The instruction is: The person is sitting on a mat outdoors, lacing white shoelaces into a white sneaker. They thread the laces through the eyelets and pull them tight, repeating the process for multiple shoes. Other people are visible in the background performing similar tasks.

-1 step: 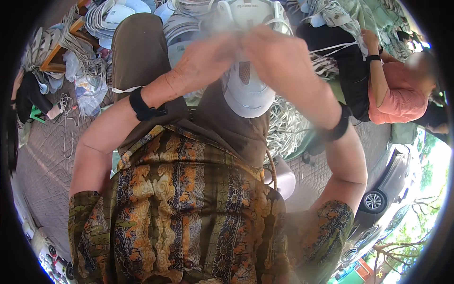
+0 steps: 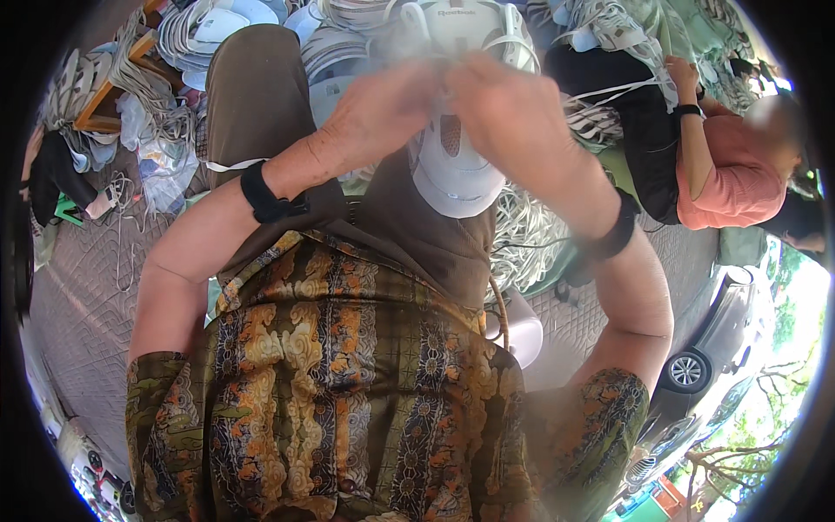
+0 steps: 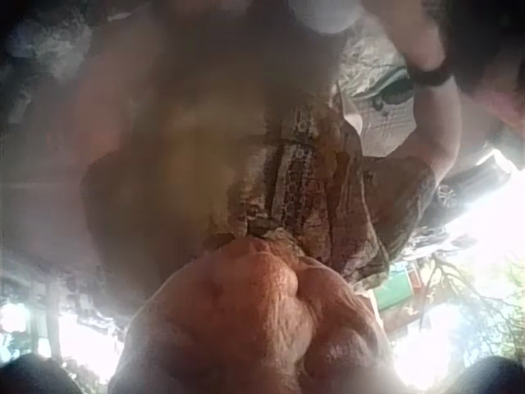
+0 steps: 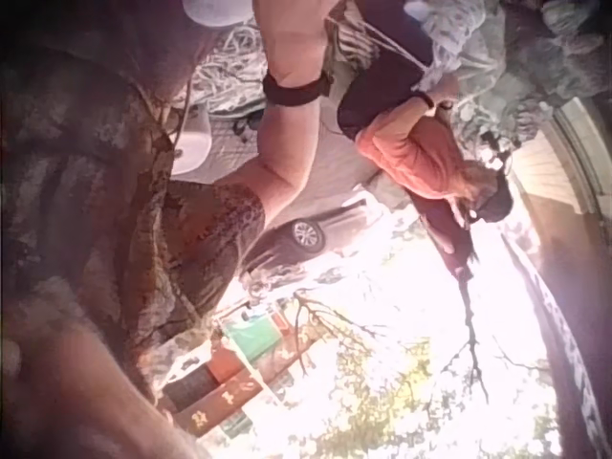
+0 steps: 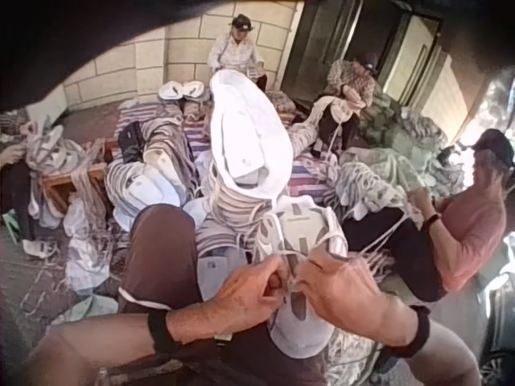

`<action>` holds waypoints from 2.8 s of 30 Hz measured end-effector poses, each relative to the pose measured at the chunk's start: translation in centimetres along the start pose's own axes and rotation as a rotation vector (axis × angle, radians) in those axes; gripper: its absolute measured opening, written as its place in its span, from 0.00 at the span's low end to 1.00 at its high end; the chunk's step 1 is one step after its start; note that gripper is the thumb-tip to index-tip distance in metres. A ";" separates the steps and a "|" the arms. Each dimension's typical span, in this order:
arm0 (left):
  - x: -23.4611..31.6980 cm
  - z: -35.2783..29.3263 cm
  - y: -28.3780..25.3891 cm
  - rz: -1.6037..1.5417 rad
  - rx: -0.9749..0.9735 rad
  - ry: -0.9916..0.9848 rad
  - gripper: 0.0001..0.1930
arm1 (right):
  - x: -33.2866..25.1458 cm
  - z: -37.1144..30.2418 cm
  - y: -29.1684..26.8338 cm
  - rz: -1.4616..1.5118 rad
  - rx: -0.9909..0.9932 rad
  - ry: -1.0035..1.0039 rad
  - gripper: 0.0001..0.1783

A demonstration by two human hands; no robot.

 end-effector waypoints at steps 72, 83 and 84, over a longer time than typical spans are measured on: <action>0.6 -0.5 0.4 -0.149 -0.173 -0.319 0.22 | 1.8 5.8 -3.6 -0.047 0.145 -0.059 0.08; -0.1 -0.4 1.1 -0.128 -0.113 -0.228 0.26 | -0.1 0.0 1.5 -0.150 -0.061 0.010 0.09; -0.2 -0.3 1.0 -0.126 -0.110 -0.225 0.26 | -0.3 0.2 1.6 -0.164 -0.092 0.018 0.08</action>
Point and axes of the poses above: each hand's wrist, its own z-axis towards the middle knuckle, its own y-axis out of the palm, x = y × z, the point moved 4 cm from there along z, towards the middle knuckle, and after that the axes turned 3 degrees about x, right-handed, at the moved point
